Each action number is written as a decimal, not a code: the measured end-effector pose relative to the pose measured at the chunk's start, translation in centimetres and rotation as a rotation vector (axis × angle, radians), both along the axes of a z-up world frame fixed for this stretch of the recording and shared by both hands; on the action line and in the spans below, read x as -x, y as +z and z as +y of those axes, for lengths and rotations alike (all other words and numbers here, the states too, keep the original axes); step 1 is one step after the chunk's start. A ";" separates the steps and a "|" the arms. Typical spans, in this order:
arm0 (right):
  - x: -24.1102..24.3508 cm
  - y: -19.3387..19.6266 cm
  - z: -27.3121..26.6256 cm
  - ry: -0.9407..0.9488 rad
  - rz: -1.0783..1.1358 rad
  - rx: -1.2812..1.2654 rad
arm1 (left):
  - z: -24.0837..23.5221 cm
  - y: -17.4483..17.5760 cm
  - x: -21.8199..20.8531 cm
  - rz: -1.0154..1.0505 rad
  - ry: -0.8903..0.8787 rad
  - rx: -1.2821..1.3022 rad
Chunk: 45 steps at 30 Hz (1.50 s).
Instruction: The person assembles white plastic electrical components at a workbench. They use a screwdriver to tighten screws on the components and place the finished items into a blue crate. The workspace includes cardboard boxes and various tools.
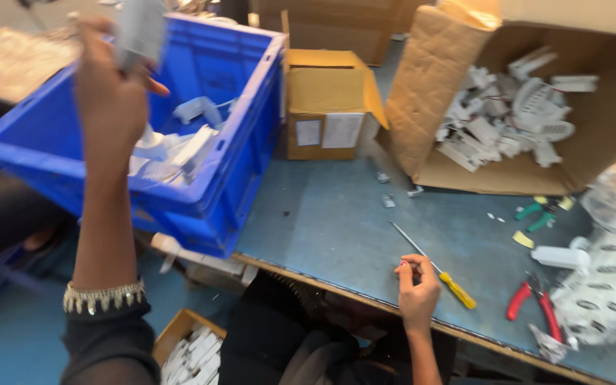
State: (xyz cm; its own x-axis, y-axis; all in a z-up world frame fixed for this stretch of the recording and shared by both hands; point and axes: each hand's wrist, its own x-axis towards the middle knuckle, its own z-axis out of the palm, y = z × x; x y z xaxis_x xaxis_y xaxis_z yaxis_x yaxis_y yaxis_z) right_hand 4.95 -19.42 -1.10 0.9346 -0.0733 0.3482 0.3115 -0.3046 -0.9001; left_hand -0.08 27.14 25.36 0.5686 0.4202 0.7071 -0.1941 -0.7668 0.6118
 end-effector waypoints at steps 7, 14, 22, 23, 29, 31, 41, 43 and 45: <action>-0.2 -0.2 0.1 0.046 -0.034 0.020 | 2.9 -3.7 0.0 0.820 0.239 -0.005; 0.2 0.1 0.2 0.029 -0.017 0.045 | -5.1 -1.2 3.8 0.234 0.180 -0.322; 0.1 0.1 0.0 0.085 -0.053 0.035 | -20.8 -12.5 9.9 0.459 -0.924 -0.052; 0.0 -0.2 -0.5 0.122 -0.033 -0.007 | -21.8 -15.0 9.7 0.489 -0.871 -0.179; 3.9 -5.0 -7.2 0.896 0.410 -0.569 | -21.8 -24.1 6.9 0.310 -0.579 0.337; 6.3 -8.3 -8.3 0.637 0.538 -0.232 | -21.4 -25.0 4.7 0.290 -0.514 0.380; 13.3 -17.7 -6.6 0.188 0.554 1.382 | -22.5 -26.2 -0.5 0.371 -0.171 0.100; 12.9 -20.0 -3.9 0.417 0.589 1.540 | -22.2 -26.5 -0.3 0.377 -0.172 0.114; 12.5 -23.2 -0.3 0.623 0.869 1.344 | -21.9 -26.6 -0.3 0.408 -0.171 0.107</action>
